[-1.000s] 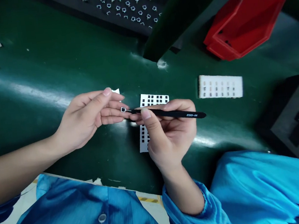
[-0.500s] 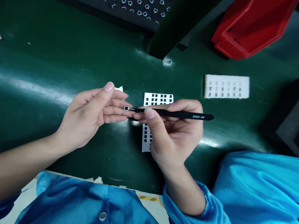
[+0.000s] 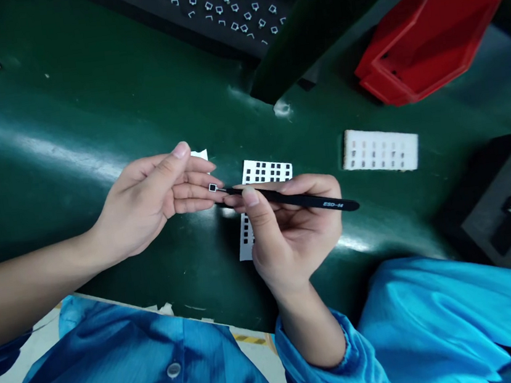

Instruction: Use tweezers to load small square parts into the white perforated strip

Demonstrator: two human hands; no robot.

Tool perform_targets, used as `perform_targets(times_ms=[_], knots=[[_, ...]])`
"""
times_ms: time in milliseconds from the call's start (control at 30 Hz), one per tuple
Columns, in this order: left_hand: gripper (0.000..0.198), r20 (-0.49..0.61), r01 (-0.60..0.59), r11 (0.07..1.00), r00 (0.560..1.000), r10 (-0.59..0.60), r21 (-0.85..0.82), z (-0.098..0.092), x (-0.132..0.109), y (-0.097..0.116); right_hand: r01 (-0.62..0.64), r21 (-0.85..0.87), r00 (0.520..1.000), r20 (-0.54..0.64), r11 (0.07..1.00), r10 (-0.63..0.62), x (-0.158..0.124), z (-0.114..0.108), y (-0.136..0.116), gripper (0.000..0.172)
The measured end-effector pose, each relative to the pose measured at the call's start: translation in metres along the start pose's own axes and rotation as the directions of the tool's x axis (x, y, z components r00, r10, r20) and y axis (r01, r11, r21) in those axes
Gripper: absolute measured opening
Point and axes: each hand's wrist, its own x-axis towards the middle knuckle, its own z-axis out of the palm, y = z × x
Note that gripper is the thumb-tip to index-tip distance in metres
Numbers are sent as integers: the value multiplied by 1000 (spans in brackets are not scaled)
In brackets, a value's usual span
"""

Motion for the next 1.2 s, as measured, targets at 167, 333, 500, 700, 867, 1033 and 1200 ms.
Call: perform_targets(times_ms=[167,333,500,700,867,1033,1200], knots=[[57,11,-13,1000,1000,14,-20,-1,-1,-2,16,-8,1000,-7,1000,-16,0,1,1,32],[58,13,-19,1000,1000,19,-21,-2,-1,-3,10,-24,1000,-15,1000,-10,0,2,1,32],[55,7,-11,1000,1000,11,-1,-1,-1,-1,-5,-56,1000,-31,998,3,0,2,-1,32],[35,16,-3,1000,1000,3,2,-3,-1,-1,-15,-95,999,-43,995,11,-1,3,-3,33],[13,11,-11,999,1000,10,30,-4,-2,0,-12,-106,999,-45,994,8,-2,3,-2,34],[16,3,-81,985,997,81,150,-6,-1,-1,-22,-94,998,-54,995,17,-3,3,-3,35],[11,84,-139,959,989,122,248,-8,0,-3,-22,-81,997,-75,996,16,-4,3,-6,35]])
